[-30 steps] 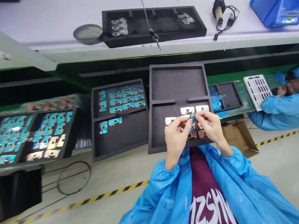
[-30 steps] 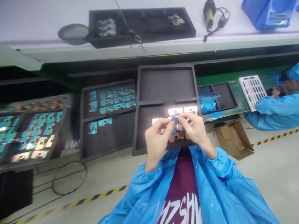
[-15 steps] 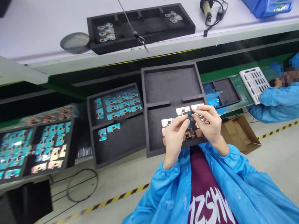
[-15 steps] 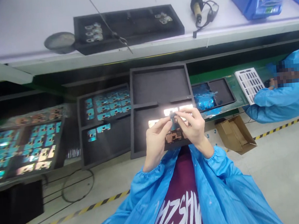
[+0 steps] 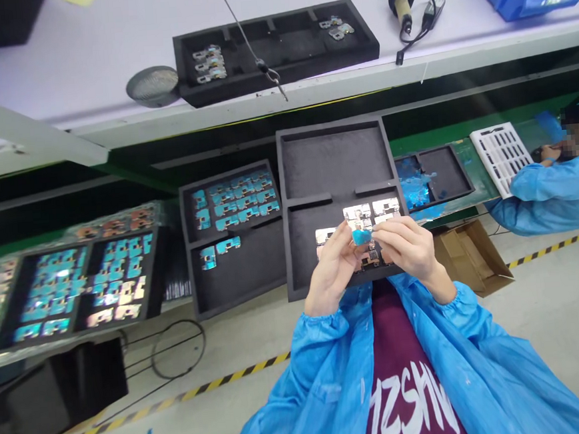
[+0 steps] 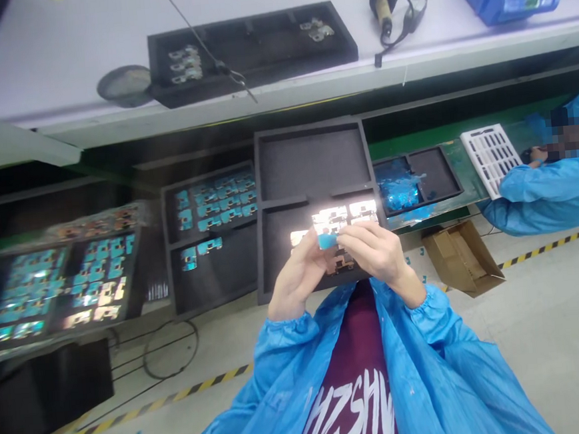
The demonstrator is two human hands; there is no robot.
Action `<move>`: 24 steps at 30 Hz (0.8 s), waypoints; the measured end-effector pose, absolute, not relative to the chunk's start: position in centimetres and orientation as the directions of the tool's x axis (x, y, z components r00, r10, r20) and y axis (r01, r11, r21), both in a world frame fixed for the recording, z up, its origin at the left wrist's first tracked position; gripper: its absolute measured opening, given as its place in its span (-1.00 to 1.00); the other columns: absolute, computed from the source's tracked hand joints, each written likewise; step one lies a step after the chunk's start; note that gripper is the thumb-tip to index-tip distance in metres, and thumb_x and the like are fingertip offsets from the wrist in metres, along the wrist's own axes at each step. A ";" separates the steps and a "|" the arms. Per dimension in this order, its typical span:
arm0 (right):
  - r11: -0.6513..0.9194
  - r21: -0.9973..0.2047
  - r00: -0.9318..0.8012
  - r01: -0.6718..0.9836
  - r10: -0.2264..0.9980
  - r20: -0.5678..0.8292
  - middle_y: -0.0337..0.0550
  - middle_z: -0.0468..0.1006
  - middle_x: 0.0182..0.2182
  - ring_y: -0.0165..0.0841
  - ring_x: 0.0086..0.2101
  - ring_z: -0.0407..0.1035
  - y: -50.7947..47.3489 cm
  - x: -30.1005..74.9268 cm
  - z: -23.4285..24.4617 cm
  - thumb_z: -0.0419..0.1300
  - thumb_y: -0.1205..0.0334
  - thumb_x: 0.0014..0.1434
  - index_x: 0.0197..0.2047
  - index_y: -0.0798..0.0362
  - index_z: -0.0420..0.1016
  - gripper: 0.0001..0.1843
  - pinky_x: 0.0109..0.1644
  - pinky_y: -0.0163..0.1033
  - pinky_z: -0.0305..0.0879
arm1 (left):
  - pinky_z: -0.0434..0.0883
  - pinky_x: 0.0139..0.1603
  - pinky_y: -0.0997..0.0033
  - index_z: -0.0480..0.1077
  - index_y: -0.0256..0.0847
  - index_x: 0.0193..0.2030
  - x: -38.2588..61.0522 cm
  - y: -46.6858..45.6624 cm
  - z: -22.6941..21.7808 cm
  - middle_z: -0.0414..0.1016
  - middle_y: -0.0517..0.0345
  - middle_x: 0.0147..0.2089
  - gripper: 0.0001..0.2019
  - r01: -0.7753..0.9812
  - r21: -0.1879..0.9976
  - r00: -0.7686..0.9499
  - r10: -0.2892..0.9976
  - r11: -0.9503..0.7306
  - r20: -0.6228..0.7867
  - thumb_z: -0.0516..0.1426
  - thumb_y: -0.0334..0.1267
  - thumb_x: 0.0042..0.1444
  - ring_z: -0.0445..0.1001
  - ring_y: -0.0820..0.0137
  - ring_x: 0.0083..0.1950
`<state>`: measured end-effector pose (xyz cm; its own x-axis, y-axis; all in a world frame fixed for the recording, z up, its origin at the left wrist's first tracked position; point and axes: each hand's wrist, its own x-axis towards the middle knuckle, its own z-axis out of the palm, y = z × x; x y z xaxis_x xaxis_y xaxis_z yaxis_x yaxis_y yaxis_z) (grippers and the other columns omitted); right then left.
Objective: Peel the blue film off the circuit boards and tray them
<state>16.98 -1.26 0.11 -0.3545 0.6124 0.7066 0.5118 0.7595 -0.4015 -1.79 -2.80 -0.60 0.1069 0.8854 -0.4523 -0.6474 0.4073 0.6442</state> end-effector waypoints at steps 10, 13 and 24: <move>0.409 -0.837 0.172 0.363 0.854 0.492 -0.10 0.71 -0.18 -0.27 -0.19 0.64 -2.3 19.6 -1.3 0.29 0.20 0.46 -0.05 -0.04 0.59 -0.93 -0.22 -0.18 0.59 | 0.60 0.11 0.20 0.69 -0.13 -0.05 -9.2 2.0 0.8 0.74 0.06 -0.03 -0.81 0.330 0.942 -0.281 0.959 0.067 0.030 0.32 -0.17 0.25 0.68 0.21 -0.03; 0.086 -0.949 0.395 0.302 0.895 0.206 -0.09 0.68 -0.17 -0.30 -0.28 0.59 0.5 23.7 -5.6 0.31 -0.02 0.41 0.09 0.02 0.57 -0.67 -0.34 -0.25 0.51 | 0.58 0.11 0.19 0.72 -0.13 -0.13 -10.0 3.6 -0.1 0.71 0.04 -0.04 -0.80 0.613 0.789 -0.042 0.999 0.045 -0.025 0.23 -0.21 0.29 0.65 0.17 -0.01; -0.571 -0.682 0.457 0.457 0.809 -0.371 0.07 0.76 -0.20 -0.14 -0.08 0.62 12.6 33.1 -21.9 0.30 -0.04 0.27 -0.14 0.10 0.70 -0.64 0.10 -0.16 0.50 | 0.48 0.17 0.00 0.71 -0.10 0.02 -9.7 3.5 -3.2 0.62 -0.07 -0.03 -0.66 0.856 0.506 0.053 0.991 -0.108 0.122 0.08 -0.16 0.46 0.51 0.03 0.04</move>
